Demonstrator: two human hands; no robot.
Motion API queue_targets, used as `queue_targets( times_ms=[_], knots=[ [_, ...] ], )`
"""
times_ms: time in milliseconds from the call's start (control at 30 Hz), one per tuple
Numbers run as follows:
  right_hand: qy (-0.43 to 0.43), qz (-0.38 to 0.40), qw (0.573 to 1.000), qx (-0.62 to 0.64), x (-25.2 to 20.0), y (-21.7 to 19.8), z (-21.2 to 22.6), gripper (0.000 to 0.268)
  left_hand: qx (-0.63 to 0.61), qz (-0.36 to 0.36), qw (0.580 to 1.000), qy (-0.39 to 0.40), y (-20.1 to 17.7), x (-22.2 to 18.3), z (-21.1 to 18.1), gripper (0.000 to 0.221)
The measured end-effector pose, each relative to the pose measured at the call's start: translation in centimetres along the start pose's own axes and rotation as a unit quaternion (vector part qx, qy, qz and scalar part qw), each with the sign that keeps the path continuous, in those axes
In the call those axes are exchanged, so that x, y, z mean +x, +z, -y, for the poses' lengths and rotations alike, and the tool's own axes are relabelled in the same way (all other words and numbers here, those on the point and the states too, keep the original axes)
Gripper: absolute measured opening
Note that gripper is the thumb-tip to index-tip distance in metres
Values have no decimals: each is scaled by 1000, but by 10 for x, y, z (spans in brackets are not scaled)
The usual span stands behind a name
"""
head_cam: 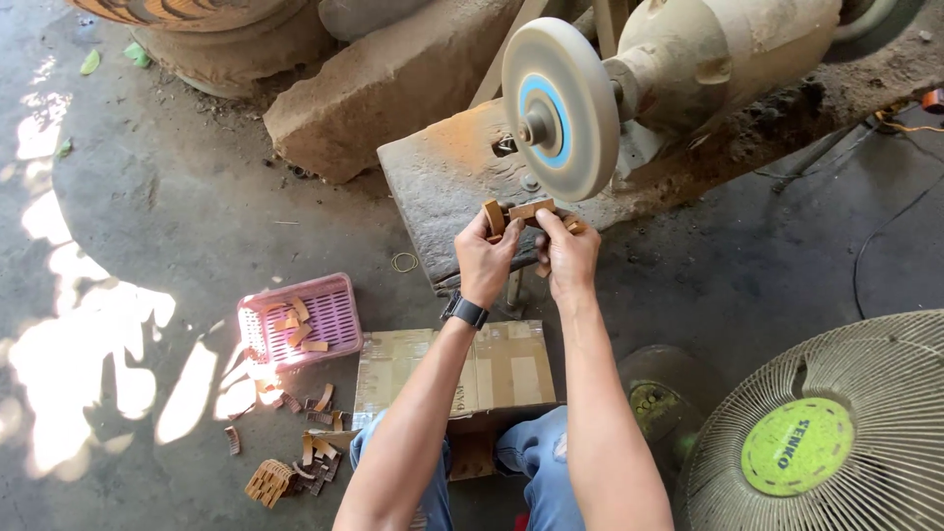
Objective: Smoothing and shaping small curved slats using a bench grinder.
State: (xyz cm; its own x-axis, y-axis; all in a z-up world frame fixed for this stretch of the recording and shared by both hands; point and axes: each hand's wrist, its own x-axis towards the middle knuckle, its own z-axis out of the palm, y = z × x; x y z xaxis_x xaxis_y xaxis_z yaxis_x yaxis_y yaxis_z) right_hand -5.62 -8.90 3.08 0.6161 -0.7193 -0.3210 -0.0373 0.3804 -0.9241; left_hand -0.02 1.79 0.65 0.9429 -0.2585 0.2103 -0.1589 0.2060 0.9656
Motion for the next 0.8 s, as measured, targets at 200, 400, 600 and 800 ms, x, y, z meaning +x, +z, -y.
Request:
queue_targets(
  times_ms=[200,400,600,800],
  knots=[
    [-104,46,993,13,1,-25,18,6,-58,72,984,-153,25,6,4,20],
    [-132,36,991,0,4,-24,14,12,-127,66,965,-220,38,12,-2,18],
    [-108,35,992,-53,-3,-18,2,27,-115,78,968,-207,14,6,17,17],
    [-108,27,993,-31,-7,-20,26,24,-114,79,969,-205,33,11,3,17]
  ],
)
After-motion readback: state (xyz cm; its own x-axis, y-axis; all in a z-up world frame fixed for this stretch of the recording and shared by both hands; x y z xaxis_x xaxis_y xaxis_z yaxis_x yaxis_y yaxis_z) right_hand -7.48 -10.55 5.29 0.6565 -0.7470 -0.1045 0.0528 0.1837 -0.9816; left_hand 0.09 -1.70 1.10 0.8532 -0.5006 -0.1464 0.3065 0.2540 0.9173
